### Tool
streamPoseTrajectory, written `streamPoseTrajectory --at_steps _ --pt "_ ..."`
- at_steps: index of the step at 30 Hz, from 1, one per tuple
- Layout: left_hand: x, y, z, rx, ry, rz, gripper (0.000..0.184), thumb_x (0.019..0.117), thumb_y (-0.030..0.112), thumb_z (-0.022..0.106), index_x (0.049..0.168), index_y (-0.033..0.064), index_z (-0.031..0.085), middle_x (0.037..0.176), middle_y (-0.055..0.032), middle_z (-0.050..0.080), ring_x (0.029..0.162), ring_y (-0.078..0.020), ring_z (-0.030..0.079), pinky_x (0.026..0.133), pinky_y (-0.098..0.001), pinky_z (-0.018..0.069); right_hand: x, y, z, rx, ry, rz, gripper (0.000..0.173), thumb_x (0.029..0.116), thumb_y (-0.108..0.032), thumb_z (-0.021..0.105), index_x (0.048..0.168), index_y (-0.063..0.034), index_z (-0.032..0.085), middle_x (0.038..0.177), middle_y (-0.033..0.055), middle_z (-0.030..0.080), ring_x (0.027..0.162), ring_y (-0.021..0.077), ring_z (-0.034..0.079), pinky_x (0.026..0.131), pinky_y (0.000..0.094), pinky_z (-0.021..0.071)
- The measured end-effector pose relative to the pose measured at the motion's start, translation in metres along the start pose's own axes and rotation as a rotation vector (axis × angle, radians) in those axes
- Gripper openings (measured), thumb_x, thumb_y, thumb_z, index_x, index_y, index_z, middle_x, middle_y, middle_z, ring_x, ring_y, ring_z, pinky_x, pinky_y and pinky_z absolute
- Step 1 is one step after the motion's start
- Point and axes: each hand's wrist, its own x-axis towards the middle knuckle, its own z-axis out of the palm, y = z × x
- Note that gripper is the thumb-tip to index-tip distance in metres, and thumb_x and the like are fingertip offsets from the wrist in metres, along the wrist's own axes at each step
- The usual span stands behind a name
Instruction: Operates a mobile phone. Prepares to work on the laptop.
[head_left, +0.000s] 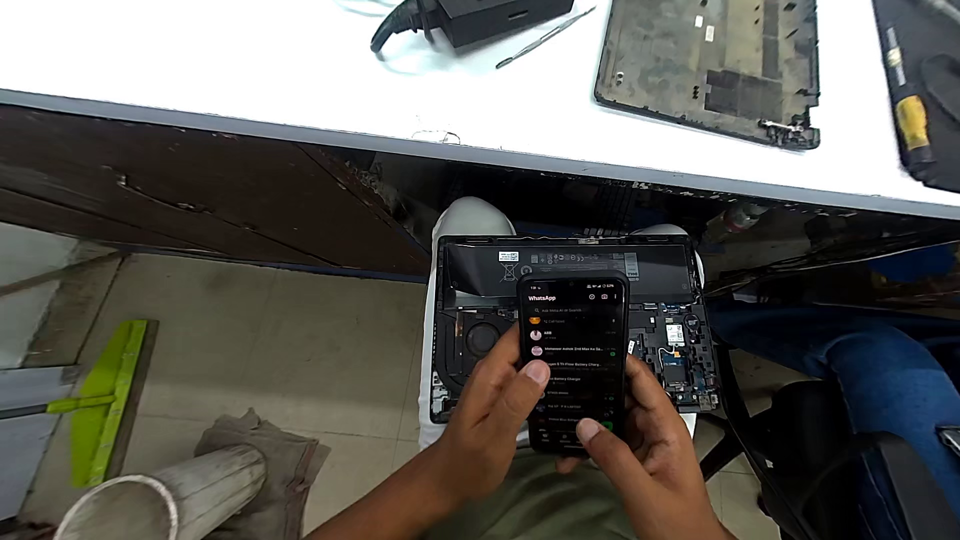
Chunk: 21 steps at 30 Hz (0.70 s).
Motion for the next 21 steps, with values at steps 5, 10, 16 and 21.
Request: streamPoseTrajectory --at_steps 5,10,16,21 --pt "0.0024 0.0009 0.0028 0.006 0.026 0.014 0.039 0.1102 0.032 0.040 0.141 0.0100 0.050 0.118 -0.0082 0.067 0.105 -0.0176 0.068 0.091 -0.0344 0.0591 -0.0005 0.0050 0.0008 -0.100 0.013 -0.074 0.053 0.0982 -0.008 0.060 0.147 -0.0019 0.040 0.118 0.0161 0.067 0.094 0.0292 0.073 0.068 0.0429 0.0671" --pt "0.0023 0.0011 0.0038 0.021 0.039 0.026 0.036 0.1091 0.031 0.046 0.139 0.0106 0.051 0.114 -0.0087 0.068 0.102 -0.0181 0.069 0.089 -0.0336 0.0598 -0.0005 0.0058 0.0008 -0.190 0.017 -0.117 0.054 0.0981 -0.012 0.061 0.147 -0.0013 0.041 0.118 0.0138 0.067 0.096 0.0266 0.073 0.071 0.0420 0.0676" --pt "0.0020 0.0011 0.0029 0.024 0.042 0.032 0.034 0.1093 0.029 0.045 0.137 0.0110 0.052 0.114 -0.0079 0.068 0.102 -0.0173 0.069 0.089 -0.0331 0.0595 0.0001 0.0064 0.0007 -0.207 0.014 -0.127 0.054 0.0978 -0.012 0.062 0.147 -0.0018 0.041 0.118 0.0138 0.067 0.095 0.0267 0.073 0.070 0.0426 0.0678" --pt "0.0027 0.0020 0.0039 0.052 0.065 0.026 0.031 0.1098 0.027 0.044 0.133 0.0102 0.055 0.109 -0.0081 0.069 0.097 -0.0174 0.070 0.085 -0.0325 0.0607 -0.0002 0.0058 0.0011 -0.204 0.015 -0.120 0.054 0.0982 -0.013 0.061 0.147 -0.0017 0.041 0.118 0.0137 0.067 0.095 0.0270 0.073 0.070 0.0428 0.0679"
